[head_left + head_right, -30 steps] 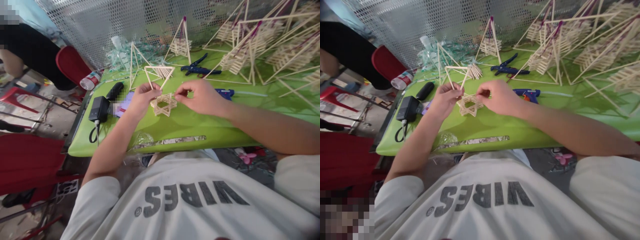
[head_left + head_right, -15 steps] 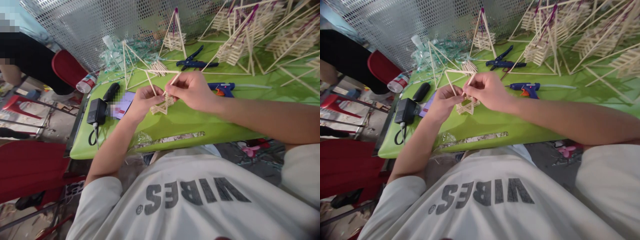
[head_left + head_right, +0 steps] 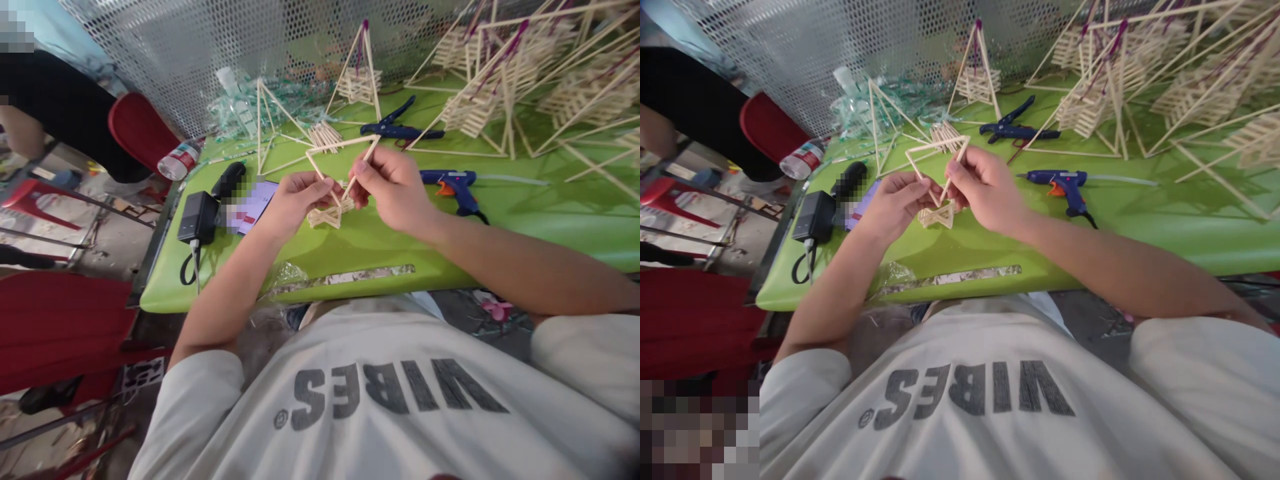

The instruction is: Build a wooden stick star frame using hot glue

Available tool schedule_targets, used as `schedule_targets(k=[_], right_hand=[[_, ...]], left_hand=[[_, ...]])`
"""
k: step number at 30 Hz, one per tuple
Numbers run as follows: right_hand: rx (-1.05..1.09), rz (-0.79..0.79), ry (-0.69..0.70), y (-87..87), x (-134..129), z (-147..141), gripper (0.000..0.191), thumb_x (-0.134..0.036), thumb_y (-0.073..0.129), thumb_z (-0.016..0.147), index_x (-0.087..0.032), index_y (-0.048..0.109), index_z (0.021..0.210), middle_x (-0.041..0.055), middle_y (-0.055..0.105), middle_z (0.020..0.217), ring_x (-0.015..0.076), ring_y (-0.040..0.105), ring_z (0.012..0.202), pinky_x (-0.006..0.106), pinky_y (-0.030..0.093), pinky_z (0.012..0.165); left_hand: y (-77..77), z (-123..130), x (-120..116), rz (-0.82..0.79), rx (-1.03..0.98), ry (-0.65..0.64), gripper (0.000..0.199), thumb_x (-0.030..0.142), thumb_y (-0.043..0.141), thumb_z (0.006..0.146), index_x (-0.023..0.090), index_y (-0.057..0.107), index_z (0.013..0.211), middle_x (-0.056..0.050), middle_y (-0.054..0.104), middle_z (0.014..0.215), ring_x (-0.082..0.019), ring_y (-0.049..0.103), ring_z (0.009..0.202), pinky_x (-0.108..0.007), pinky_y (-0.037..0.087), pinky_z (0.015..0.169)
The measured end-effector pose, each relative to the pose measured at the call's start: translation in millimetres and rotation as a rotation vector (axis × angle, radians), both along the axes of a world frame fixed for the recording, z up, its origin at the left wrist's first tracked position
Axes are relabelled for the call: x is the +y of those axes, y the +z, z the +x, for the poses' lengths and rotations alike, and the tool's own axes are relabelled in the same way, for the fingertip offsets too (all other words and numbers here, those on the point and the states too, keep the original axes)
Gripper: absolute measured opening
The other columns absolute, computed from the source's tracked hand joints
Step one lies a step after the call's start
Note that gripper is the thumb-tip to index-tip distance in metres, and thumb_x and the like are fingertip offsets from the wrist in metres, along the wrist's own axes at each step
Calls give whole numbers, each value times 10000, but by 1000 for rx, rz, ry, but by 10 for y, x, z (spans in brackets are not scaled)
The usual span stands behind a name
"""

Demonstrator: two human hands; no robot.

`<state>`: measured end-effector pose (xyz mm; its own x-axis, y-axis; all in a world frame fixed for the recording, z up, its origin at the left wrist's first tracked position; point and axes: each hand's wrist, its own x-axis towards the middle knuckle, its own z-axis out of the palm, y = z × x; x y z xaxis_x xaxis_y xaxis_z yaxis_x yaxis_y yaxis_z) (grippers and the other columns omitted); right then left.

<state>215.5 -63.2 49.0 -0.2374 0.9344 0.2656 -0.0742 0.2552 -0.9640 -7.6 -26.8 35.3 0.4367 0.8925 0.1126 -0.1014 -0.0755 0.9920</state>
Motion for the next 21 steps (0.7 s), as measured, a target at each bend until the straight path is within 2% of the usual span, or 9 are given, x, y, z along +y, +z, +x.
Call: schedule_targets(k=[5,14,21], right_hand=[[13,-3,19,-79,-23,39,557,-848,794,1015,-315,639,961,6,675,823,204,631,719,380,559,662],[-10,35,-25,-105,-65,55,575,-868,790,1003,-314,660,921,14,697,817,207,624,688,403,561,657],[1,48,-29,-106,-48,81,572,-857,797,1005,-308,656,933,13,708,822,195,638,699,369,560,636]], left_hand=[[-3,14,-32,-6,4,-33,441,624,992,945,208,846,940,-59,862,929,-169,825,800,-299,688,756],[-30,21,-41,19,35,-37,480,675,1005,910,223,846,944,-43,868,929,-172,829,804,-302,700,770],[-17,22,-66,44,58,-73,525,718,988,904,211,861,946,-55,863,916,-180,826,792,-308,693,747]])
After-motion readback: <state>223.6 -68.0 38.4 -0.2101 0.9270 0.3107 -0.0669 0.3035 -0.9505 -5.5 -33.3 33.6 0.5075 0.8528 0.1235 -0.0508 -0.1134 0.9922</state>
